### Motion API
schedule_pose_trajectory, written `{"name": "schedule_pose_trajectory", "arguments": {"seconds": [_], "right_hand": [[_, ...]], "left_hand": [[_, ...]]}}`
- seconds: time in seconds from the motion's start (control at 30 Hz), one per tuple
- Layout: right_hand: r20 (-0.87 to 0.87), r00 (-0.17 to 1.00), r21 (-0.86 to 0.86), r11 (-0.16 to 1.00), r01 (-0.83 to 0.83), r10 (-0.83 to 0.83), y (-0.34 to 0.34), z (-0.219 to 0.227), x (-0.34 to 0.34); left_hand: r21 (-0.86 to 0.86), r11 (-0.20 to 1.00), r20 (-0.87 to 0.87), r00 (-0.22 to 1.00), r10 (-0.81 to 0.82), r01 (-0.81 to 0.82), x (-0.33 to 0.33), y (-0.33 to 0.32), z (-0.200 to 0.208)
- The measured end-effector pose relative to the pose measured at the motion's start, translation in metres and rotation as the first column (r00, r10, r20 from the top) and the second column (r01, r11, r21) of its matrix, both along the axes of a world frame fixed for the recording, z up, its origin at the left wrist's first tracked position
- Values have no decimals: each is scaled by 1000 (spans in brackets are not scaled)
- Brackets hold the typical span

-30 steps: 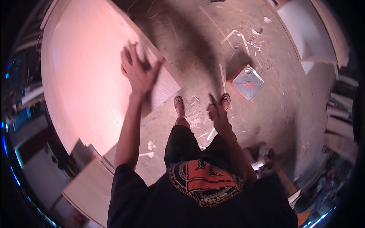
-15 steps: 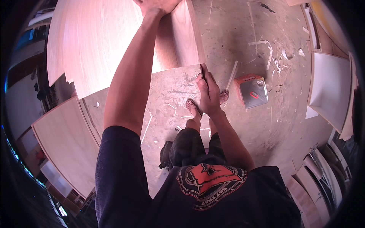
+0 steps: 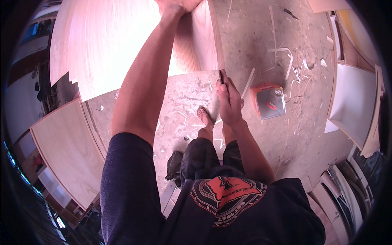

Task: The person wipes the surface of a large wooden board with a cloth, then uses a utility knife to trim excess material along the edges of several wooden boards.

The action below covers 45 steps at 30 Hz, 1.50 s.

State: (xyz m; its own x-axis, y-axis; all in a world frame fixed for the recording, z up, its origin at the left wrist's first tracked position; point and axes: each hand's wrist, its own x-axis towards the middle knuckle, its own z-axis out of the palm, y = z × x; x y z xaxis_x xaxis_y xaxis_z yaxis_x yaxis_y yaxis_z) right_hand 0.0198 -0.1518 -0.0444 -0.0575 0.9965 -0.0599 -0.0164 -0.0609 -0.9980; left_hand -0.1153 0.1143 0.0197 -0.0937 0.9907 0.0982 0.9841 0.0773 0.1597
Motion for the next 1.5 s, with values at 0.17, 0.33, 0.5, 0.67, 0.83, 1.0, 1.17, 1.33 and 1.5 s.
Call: {"name": "schedule_pose_trajectory", "arguments": {"seconds": [0.17, 0.33, 0.5, 0.67, 0.83, 1.0, 1.17, 1.33, 1.5], "right_hand": [[35, 999, -30, 999, 27, -26, -1, 9, -3], [80, 995, -35, 997, 63, -60, 24, 10, -6], [59, 992, -119, 986, 116, -110, 43, 9, -14], [178, 978, -84, 988, 127, -110, 62, 15, -17], [212, 965, -19, 986, 164, -157, 115, 24, -23], [364, 909, 1, 976, 218, -203, 173, 17, -32], [176, 973, -8, 988, 152, -148, 234, 21, -37], [216, 959, 5, 983, 185, -182, 281, 12, -44], [199, 960, -19, 979, 204, -196, 337, 23, -54]], "left_hand": [[22, 999, -14, 999, -34, 34, -2, -5, -5], [6, 999, -4, 999, -48, 48, -1, -4, -6], [14, 999, 38, 998, -41, 41, -1, -8, -1], [-1, 1000, 27, 999, -31, 31, -2, -8, 0], [82, 996, -8, 999, -41, 42, -8, -7, -17], [134, 988, 44, 996, -79, 73, -10, -9, -27], [73, 996, 50, 998, -48, 44, -5, -20, -23], [87, 995, 45, 998, -48, 44, -4, -21, -21], [76, 996, 52, 997, -60, 56, -6, -26, -17]]}}
